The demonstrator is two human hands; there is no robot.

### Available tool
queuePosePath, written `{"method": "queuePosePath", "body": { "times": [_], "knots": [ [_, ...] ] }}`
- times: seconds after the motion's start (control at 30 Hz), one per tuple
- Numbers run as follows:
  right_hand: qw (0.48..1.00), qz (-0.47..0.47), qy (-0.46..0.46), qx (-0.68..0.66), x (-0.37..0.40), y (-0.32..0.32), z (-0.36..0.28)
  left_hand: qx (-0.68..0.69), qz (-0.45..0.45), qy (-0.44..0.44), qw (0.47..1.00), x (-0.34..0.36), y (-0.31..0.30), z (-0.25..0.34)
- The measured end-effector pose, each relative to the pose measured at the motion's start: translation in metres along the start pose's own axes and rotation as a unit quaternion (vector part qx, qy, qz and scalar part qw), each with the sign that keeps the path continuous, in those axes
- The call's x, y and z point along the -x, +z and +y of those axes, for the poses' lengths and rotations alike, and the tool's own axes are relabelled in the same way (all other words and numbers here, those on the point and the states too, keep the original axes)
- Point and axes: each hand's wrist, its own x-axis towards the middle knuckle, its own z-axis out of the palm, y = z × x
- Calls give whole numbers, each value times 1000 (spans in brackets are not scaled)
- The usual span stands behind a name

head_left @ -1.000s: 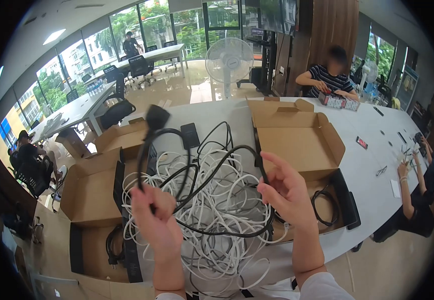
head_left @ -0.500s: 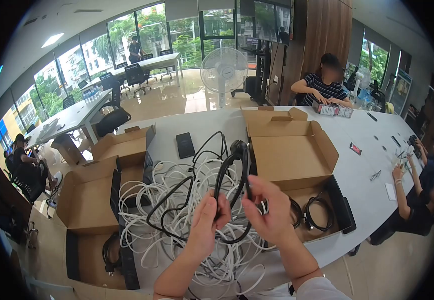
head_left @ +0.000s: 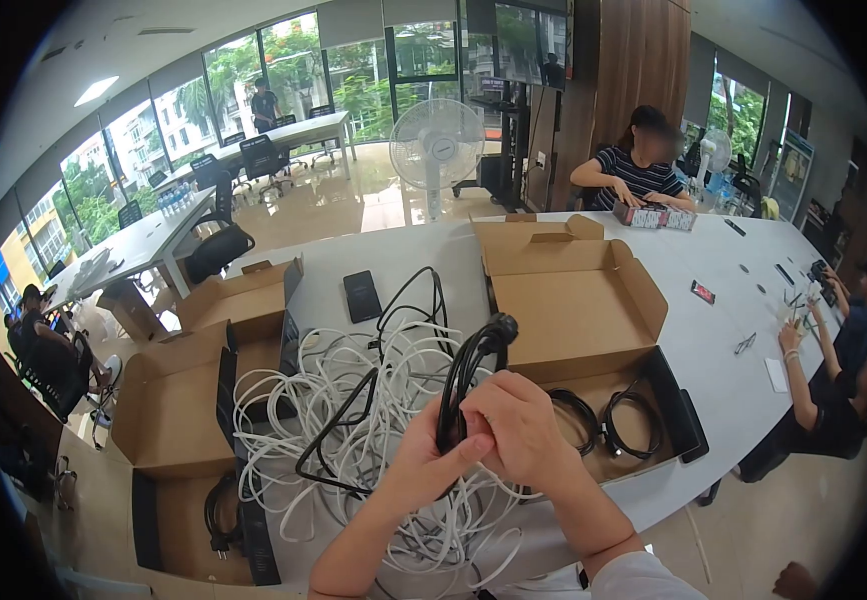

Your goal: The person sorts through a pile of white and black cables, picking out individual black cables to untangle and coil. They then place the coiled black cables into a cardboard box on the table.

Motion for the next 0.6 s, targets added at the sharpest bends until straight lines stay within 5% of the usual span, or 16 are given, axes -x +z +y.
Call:
{"method": "queuePosePath", "body": {
  "times": [0.1,0.3,0.4,0.53,0.6],
  "knots": [
    [999,47,-11,8,7,6,8,37,-9,-67,997,-1,-6,16],
    [940,259,222,-27,20,16,10,256,-58,3,965,-3,-19,10],
    [851,261,351,-290,8,20,12,299,-100,14,949,-6,-22,9],
    [712,143,458,-513,6,14,17,345,-137,-30,928,-5,-15,10],
    [718,95,463,-511,8,8,20,343,-136,-45,928,-5,-15,10]
  ]
}}
